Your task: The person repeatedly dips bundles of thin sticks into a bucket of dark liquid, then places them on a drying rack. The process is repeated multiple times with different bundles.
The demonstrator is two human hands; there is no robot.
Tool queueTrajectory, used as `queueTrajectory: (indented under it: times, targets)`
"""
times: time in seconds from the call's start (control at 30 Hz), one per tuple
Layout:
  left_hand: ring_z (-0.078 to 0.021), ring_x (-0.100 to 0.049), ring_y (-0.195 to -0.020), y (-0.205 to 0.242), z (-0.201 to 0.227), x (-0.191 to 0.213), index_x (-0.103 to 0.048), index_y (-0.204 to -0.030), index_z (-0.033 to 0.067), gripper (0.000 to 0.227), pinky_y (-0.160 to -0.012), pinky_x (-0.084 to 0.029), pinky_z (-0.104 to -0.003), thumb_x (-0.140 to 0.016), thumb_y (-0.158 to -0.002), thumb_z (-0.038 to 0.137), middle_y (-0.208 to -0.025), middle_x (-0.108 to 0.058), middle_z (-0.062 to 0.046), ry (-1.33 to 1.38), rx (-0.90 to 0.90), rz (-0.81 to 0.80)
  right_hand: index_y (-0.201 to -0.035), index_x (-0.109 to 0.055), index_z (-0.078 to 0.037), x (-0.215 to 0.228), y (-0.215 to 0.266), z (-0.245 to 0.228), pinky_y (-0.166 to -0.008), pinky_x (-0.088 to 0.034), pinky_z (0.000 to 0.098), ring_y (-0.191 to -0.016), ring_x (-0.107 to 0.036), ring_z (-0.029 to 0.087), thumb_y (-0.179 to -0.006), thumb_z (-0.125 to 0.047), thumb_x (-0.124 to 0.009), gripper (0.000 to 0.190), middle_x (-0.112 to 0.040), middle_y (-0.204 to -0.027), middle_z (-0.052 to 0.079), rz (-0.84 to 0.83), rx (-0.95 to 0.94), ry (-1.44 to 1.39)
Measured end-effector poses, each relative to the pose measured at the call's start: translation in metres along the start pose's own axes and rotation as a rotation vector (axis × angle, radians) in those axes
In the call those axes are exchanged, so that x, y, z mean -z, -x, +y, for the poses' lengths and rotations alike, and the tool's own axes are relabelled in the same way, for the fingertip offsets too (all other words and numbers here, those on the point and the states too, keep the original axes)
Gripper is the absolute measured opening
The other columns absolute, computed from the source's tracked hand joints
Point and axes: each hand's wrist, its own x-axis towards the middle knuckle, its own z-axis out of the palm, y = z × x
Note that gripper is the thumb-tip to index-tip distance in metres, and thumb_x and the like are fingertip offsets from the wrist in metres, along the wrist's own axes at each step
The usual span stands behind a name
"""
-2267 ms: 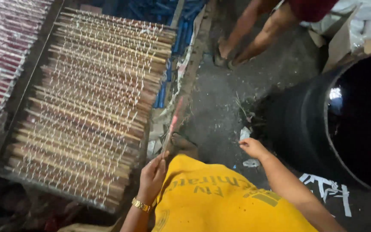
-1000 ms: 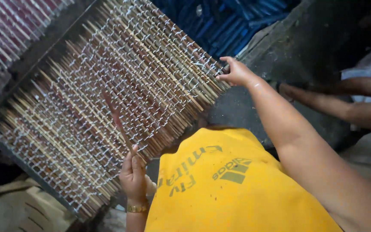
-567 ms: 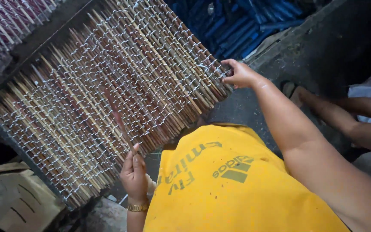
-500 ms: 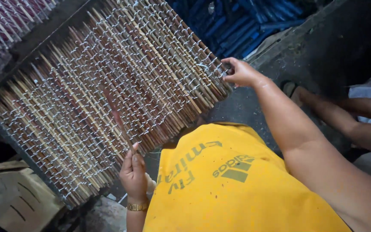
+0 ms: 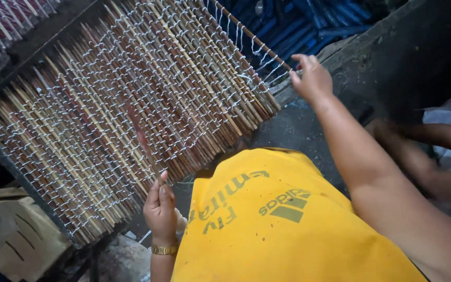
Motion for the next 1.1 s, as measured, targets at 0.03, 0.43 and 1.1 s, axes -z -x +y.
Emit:
queueTrajectory:
  times: [0.03, 0.43, 1.1]
  targets:
    - [-0.0056, -0.042, -0.061, -0.001, 0.001, -0.001, -0.061, -0.143, 0.0079, 0.04, -0.053, -0.036, -0.023, -0.049, -0.108, 0.022, -0.073, -0.051, 0.006, 0.0, 0.0, 0.002, -0.141, -0.061, -0.017, 0.001, 0.008, -0.013, -0.061, -0.052, 0.0429, -0.092, -0.066, 0.029, -0.103, -0.029, -0.066, 0.041, -0.064, -0.115, 0.008, 0.0, 0.002, 0.0]
    - [-0.0052, -0.041, -0.06, 0.003, 0.005, 0.001, -0.061, -0.143, 0.0092, 0.04, -0.054, -0.035, -0.024, -0.05, -0.108, 0.026, -0.072, -0.049, 0.007, -0.015, -0.005, 0.0, -0.136, -0.062, -0.024, -0.009, 0.027, -0.045, -0.063, -0.057, 0.0339, -0.083, -0.07, 0.019, -0.097, -0.013, -0.066, 0.041, -0.075, -0.107, 0.003, -0.138, 0.083, -0.028]
    - [-0.0066, -0.043, -0.062, 0.009, -0.007, 0.009, -0.062, -0.142, 0.0079, 0.039, -0.055, -0.038, -0.026, -0.049, -0.108, 0.023, -0.072, -0.05, 0.007, -0.009, -0.015, 0.033, -0.128, -0.076, -0.016, -0.023, 0.002, -0.017, -0.084, -0.049, 0.0431, -0.102, -0.055, 0.031, -0.097, -0.018, -0.079, 0.031, -0.063, -0.112, 0.012, 0.185, 0.42, 0.128]
